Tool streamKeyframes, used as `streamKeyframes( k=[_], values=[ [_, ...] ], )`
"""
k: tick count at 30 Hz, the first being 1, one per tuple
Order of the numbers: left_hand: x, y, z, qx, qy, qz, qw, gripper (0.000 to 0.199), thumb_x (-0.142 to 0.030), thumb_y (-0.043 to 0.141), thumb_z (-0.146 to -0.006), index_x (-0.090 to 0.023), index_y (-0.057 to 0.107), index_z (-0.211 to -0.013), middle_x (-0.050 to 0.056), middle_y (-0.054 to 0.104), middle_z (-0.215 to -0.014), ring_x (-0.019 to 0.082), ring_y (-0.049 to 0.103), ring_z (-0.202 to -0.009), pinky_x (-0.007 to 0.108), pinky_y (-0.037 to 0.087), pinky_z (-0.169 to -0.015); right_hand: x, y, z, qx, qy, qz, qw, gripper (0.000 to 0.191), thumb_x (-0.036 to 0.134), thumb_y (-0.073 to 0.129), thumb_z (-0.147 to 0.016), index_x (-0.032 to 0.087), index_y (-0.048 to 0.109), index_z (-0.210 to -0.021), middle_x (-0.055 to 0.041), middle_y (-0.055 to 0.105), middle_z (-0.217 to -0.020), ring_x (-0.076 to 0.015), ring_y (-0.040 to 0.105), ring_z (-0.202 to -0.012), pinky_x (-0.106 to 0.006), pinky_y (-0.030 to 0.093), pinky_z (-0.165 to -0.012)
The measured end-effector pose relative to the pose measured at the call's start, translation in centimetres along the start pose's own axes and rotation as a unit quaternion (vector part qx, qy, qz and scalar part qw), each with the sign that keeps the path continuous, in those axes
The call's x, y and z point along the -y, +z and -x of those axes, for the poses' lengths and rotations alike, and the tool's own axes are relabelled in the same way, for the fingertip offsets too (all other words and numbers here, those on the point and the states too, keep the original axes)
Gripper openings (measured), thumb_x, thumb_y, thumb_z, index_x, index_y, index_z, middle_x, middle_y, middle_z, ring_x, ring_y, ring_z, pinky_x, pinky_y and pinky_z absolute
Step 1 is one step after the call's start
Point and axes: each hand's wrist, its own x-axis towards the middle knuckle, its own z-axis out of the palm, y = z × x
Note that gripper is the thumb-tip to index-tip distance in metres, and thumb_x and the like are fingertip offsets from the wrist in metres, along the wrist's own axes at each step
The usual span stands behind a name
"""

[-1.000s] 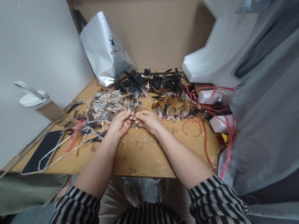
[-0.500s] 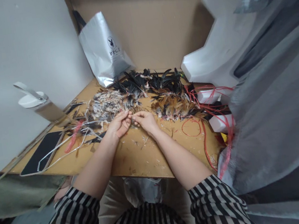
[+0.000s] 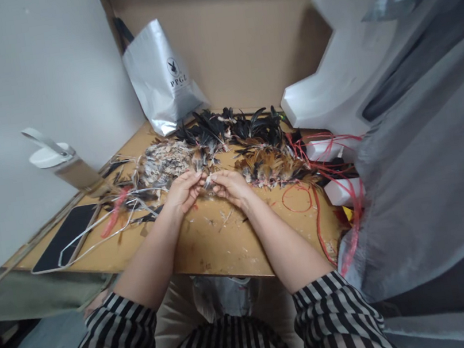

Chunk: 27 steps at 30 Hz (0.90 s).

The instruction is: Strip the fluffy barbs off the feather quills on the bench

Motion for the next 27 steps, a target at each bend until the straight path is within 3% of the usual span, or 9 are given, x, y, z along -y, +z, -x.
streamKeyframes(
  k=[5,9,15,19,23,27],
  values=[
    [0.1,0.5,0.2,-0.020,-0.004,-0.077,0.997,0.020,-0.023,0.071,-0.059,-0.009,0.064,-0.071,0.002,0.060,-0.057,0.004,0.052,-0.047,0.012,0.037,-0.043,0.0,-0.2,0.0,-0.003,-0.073,0.156,0.985,0.023,0.034,0.068,-0.059,0.014,0.060,-0.067,0.0008,0.058,-0.049,-0.0055,0.047,-0.040,-0.016,0.032,-0.037],
    [0.4,0.7,0.2,-0.045,0.010,-0.122,0.991,0.019,-0.023,0.072,-0.056,-0.010,0.064,-0.068,0.001,0.059,-0.053,0.004,0.048,-0.042,0.014,0.036,-0.042,-0.5,0.2,0.0,-0.037,-0.090,0.223,0.970,0.020,0.034,0.064,-0.062,0.015,0.058,-0.067,0.0024,0.056,-0.045,-0.0050,0.041,-0.034,-0.017,0.029,-0.035],
    [0.9,0.6,-0.2,-0.092,0.041,-0.134,0.986,0.020,-0.024,0.072,-0.056,-0.010,0.062,-0.066,0.002,0.061,-0.054,0.005,0.051,-0.045,0.015,0.038,-0.045,-0.7,0.9,0.1,-0.084,-0.087,0.175,0.977,0.022,0.034,0.066,-0.059,0.016,0.056,-0.067,0.0028,0.056,-0.046,-0.0060,0.044,-0.037,-0.017,0.031,-0.036],
    [0.8,0.6,-0.4,-0.122,0.050,-0.087,0.987,0.019,-0.022,0.072,-0.056,-0.010,0.060,-0.066,0.001,0.060,-0.054,0.004,0.050,-0.044,0.015,0.040,-0.047,-0.8,0.9,0.1,-0.072,-0.070,0.153,0.983,0.029,0.040,0.068,-0.058,0.015,0.060,-0.072,0.0013,0.058,-0.054,-0.0065,0.048,-0.044,-0.017,0.033,-0.041],
    [0.5,0.6,-0.3,-0.119,0.036,-0.061,0.990,0.017,-0.021,0.071,-0.057,-0.010,0.060,-0.065,0.001,0.059,-0.054,0.004,0.051,-0.045,0.014,0.041,-0.047,-1.2,1.1,0.0,-0.042,-0.071,0.144,0.986,0.030,0.037,0.072,-0.052,0.014,0.061,-0.067,0.0004,0.060,-0.059,-0.0061,0.048,-0.049,-0.020,0.038,-0.050],
    [0.3,0.7,-0.1,-0.105,0.019,-0.060,0.992,0.016,-0.019,0.071,-0.057,-0.010,0.060,-0.065,0.001,0.059,-0.054,0.004,0.051,-0.045,0.013,0.041,-0.046,-1.2,0.9,-0.2,-0.080,-0.101,0.147,0.981,0.024,0.035,0.069,-0.055,0.014,0.062,-0.065,0.0022,0.057,-0.053,-0.0060,0.044,-0.046,-0.020,0.036,-0.050]
  ],
)
